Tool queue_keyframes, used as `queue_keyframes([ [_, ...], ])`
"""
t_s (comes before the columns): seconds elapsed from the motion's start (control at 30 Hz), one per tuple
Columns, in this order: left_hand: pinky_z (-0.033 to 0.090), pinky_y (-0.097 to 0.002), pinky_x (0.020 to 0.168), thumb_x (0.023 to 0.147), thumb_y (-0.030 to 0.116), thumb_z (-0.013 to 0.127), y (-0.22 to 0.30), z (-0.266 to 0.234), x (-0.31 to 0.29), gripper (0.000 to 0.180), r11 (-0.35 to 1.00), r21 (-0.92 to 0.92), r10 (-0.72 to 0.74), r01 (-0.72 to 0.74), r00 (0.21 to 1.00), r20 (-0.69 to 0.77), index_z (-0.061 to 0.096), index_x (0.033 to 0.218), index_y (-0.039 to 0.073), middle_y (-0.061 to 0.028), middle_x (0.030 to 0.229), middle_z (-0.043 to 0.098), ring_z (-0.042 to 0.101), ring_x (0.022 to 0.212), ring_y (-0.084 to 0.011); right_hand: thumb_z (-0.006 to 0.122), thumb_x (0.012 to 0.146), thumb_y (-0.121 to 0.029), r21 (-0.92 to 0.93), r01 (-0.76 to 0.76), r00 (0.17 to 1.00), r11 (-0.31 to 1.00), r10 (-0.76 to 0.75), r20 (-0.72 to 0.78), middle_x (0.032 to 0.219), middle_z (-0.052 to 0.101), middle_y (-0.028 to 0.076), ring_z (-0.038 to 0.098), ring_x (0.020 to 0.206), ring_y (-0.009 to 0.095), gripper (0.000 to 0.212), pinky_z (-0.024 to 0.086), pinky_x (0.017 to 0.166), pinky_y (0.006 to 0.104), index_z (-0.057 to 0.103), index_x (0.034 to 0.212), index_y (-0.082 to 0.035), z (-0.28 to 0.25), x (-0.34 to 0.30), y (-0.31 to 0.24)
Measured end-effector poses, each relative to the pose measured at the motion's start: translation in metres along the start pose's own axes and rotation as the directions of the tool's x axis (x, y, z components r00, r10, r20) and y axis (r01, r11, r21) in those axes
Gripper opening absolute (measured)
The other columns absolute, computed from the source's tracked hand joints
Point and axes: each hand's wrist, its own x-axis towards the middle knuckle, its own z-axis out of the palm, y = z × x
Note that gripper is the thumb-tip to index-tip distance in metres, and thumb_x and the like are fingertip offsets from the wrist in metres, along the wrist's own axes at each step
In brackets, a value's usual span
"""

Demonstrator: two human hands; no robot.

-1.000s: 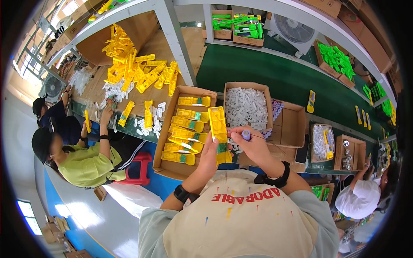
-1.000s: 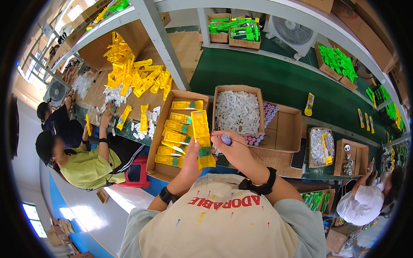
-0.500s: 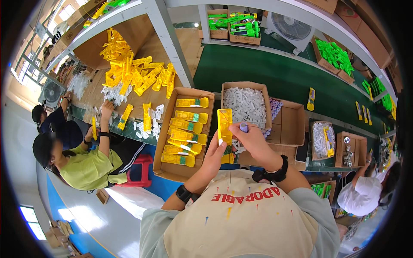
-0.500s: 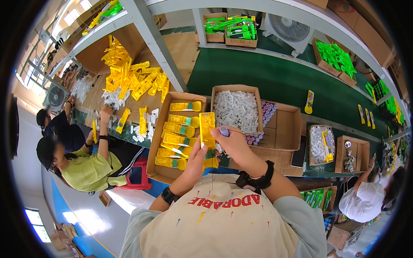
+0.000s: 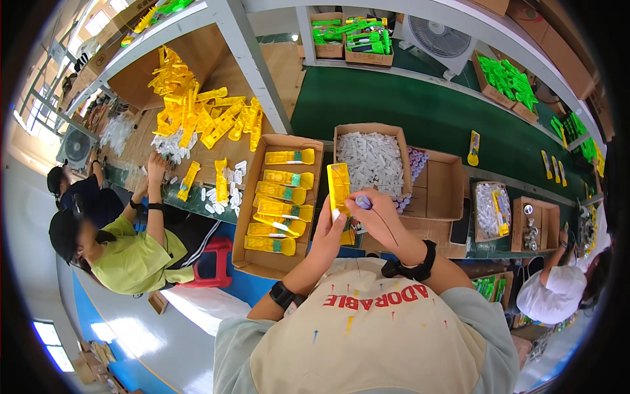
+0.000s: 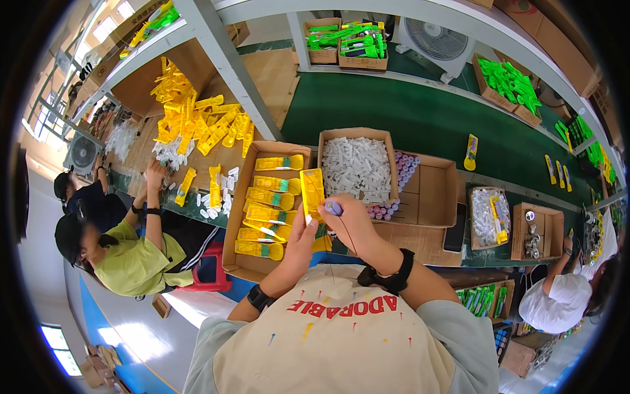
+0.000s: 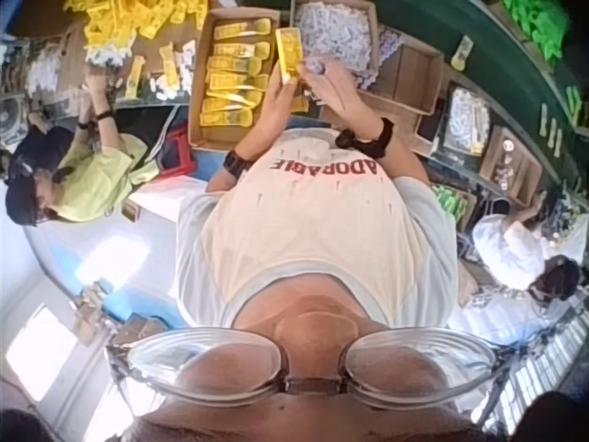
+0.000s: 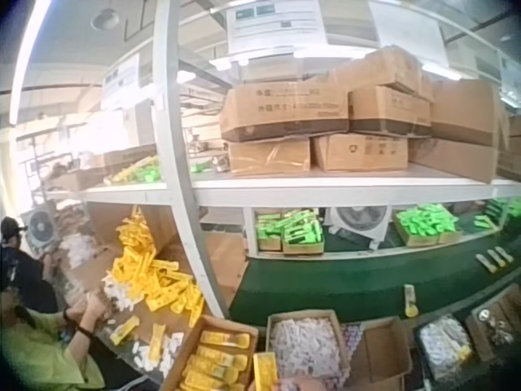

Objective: Manually assembling and packaging small yellow and blue plastic components into trays in a factory setting.

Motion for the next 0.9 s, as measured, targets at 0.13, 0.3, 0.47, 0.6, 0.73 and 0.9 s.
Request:
queue_keyframes([
  [0.13,0.043,-0.0263,0.081,0.091,0.012,0.036,-0.003,0.0,0.002,0.044,0.998,0.06,0.03,-0.029,0.999,-0.022,0.023,0.132,0.005,-0.0076,0.115,0.043,0.046,0.1,-0.0141,0.059,0.079,-0.017,0.224,-0.191,0.982,0.956,0.187,0.038,0.07,0.056,0.006,0.053,0.059,0.009,0.023,0.042,0.051,0.0234,0.058,0.091,0.003,0.002,-0.001,-0.011],
  [0.3,0.034,-0.0264,0.091,0.091,0.012,0.035,0.0,-0.003,0.0,0.044,0.991,-0.091,-0.104,0.103,0.995,-0.007,0.021,0.132,0.005,-0.0086,0.12,0.041,0.042,0.107,-0.0148,0.057,0.081,-0.015,0.339,-0.376,0.926,0.863,0.338,0.166,0.082,0.058,0.005,0.053,0.066,0.009,0.02,0.043,0.059,0.022,0.058,0.091,0.003,-0.005,-0.002,-0.019],
  [0.47,0.036,-0.0254,0.088,0.091,0.011,0.033,0.005,-0.001,0.002,0.043,0.999,-0.048,-0.004,-0.003,0.989,-0.147,0.021,0.131,0.005,-0.0085,0.116,0.044,0.046,0.1,-0.0144,0.059,0.08,-0.014,0.111,-0.113,0.994,0.987,0.113,0.012,0.085,0.058,0.006,0.052,0.07,0.009,0.02,0.043,0.063,0.0238,0.058,0.094,0.001,0.0,-0.008,-0.008],
  [0.6,0.043,-0.0273,0.079,0.091,0.013,0.032,0.001,-0.004,0.004,0.04,0.993,-0.117,-0.005,-0.011,0.99,-0.138,0.023,0.13,0.007,-0.0088,0.114,0.046,0.049,0.091,-0.0136,0.06,0.079,-0.013,-0.068,0.135,0.98,0.988,-0.144,-0.14,0.084,0.057,0.008,0.052,0.073,0.011,0.023,0.042,0.064,0.0225,0.057,0.099,-0.003,0.004,-0.012,-0.003],
  [0.73,0.047,-0.0297,0.071,0.092,0.015,0.03,0.0,-0.003,0.004,0.036,0.986,-0.168,-0.009,-0.006,0.996,-0.091,0.026,0.127,0.008,-0.0101,0.113,0.047,0.052,0.085,-0.0146,0.059,0.079,-0.012,-0.126,0.124,0.963,0.984,-0.15,-0.223,0.082,0.059,0.011,0.054,0.071,0.013,0.022,0.044,0.065,0.0243,0.056,0.098,0.0,-0.001,-0.004,-0.004],
  [0.9,0.048,-0.0296,0.07,0.092,0.015,0.03,0.006,0.002,0.002,0.036,0.978,-0.207,-0.037,0.023,0.997,-0.064,0.027,0.127,0.008,-0.0107,0.113,0.047,0.051,0.084,-0.0148,0.06,0.079,-0.013,0.119,-0.103,0.987,0.988,0.116,-0.113,0.077,0.059,0.006,0.052,0.069,0.009,0.021,0.043,0.063,0.0237,0.058,0.093,0.002,-0.009,0.006,-0.005],
])
